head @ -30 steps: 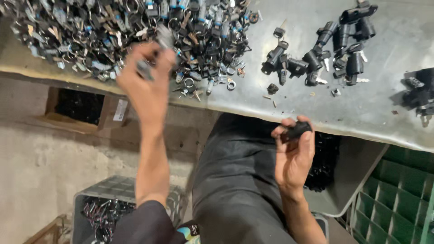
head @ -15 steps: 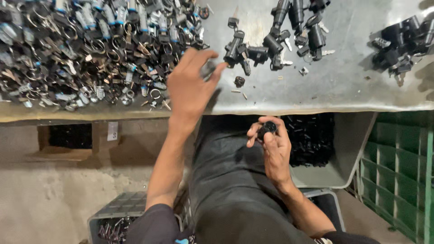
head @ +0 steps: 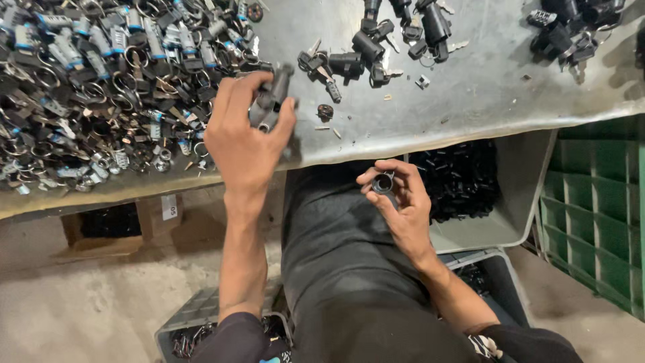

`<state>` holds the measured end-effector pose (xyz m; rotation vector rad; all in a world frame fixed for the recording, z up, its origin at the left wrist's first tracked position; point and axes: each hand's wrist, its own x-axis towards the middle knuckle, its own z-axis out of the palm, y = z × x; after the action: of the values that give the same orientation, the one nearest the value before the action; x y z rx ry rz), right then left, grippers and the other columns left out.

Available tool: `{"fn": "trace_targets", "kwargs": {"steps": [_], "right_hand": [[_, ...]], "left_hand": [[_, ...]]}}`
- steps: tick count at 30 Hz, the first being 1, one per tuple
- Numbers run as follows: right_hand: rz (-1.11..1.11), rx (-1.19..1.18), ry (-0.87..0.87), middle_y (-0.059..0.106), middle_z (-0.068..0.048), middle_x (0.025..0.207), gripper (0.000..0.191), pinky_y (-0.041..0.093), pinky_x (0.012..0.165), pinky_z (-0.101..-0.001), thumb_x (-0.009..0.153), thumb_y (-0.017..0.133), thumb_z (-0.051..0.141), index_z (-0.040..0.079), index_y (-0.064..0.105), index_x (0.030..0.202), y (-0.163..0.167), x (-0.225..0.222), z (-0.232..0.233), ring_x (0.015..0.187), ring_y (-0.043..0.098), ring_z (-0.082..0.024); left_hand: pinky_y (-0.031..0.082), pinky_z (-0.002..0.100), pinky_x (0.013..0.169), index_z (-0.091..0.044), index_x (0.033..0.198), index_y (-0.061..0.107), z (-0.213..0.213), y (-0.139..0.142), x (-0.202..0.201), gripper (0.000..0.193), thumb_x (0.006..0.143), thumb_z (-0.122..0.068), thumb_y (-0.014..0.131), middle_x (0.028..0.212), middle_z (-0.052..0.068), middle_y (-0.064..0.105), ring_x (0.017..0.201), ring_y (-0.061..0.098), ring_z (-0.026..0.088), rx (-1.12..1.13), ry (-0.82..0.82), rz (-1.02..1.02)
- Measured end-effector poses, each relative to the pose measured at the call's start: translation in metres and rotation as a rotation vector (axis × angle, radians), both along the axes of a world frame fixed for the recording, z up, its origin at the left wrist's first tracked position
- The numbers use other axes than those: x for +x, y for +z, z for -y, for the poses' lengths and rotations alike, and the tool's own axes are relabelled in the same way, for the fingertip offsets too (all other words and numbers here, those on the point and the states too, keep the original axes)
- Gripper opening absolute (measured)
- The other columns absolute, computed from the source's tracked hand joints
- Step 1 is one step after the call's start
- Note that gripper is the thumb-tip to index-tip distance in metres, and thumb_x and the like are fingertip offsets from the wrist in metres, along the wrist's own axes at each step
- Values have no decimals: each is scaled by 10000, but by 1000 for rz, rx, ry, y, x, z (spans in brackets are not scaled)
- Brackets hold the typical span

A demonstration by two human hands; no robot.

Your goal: The person sits at a workbench covered with piles of lock cylinder components and uses a cylindrical hand tool to press into black cylindrical lock parts, working on them one at a time. They then sort and gather the processed parts into separate piles on the bench and into bins.

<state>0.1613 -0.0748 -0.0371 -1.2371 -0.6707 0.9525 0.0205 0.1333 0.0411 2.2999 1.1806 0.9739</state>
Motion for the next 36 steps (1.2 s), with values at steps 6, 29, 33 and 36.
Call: {"fn": "trace_targets", "kwargs": {"steps": [6,29,33,36], "right_hand": [[112,68,-54,683,-147,1199,437,547,1012,-312,923,736,-97,26,507,1275,1,5,3,1160,679,-193],[788,-146,-278,534,-156,1368,554,479,1136,-393,897,834,95,4,525,1347,-5,34,40,1289,569,-244],[616,20,43,564,-151,1262,539,478,1054,-365,870,770,155,1,493,1305,15,6,26,1191,574,-234],[474,0,97,586,-78,1100,420,493,817,-255,925,581,156,11,523,1314,9,-1,10,945,592,-146]], "left_hand": [[480,304,733,-49,1126,697,42,12,-16,261,919,-160,811,976,75,615,820,586,194,-80,-37,162],[553,322,800,-44,1230,716,83,-14,-14,382,872,-176,707,994,96,665,876,658,219,-310,-321,363],[558,327,724,-34,1213,697,98,-10,1,413,837,-188,769,969,106,645,841,682,229,-429,-494,257],[551,324,688,-58,1191,683,93,-12,6,365,869,-196,784,946,83,636,790,680,214,-373,-503,201]]}}
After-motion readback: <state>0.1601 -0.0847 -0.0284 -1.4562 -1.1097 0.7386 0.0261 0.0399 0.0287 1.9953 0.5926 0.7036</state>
